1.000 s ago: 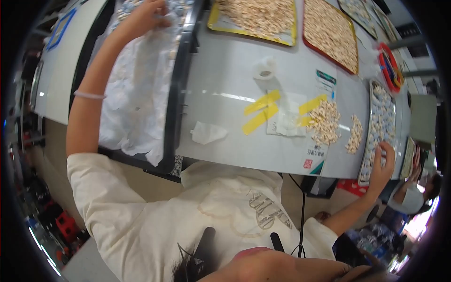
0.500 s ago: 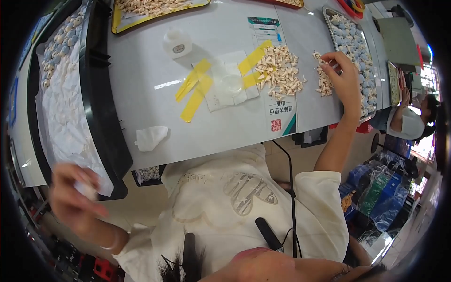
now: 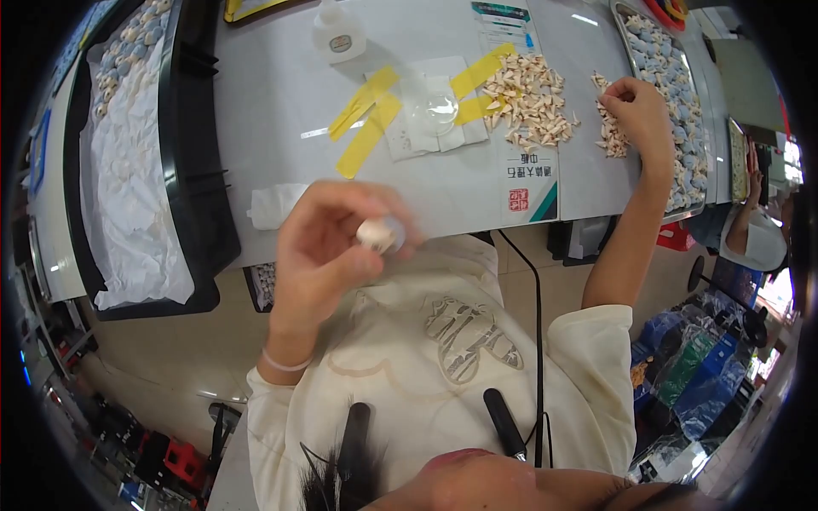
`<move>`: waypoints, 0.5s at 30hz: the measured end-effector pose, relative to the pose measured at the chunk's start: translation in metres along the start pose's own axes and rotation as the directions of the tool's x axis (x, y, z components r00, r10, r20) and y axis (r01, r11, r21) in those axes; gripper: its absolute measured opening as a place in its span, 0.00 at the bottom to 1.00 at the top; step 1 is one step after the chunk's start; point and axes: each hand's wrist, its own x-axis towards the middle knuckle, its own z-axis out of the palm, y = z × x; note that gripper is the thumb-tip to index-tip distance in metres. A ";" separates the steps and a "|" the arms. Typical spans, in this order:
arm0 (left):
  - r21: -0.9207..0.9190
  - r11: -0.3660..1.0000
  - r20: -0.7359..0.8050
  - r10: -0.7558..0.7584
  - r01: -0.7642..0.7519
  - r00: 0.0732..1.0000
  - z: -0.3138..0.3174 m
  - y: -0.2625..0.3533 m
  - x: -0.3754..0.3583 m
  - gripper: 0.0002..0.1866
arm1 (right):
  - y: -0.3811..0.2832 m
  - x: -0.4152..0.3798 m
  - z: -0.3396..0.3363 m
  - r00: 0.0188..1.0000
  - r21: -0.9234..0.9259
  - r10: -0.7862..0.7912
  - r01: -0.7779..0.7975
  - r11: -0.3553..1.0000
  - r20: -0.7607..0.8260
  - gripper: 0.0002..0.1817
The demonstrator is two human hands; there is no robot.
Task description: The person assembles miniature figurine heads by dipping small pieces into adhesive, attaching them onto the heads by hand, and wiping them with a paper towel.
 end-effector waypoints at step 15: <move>-0.059 0.998 -0.060 -0.026 0.022 0.998 -0.024 -0.023 0.023 0.13 | 0.014 -0.010 0.013 0.980 0.207 -0.088 0.125 0.970 -0.180 0.11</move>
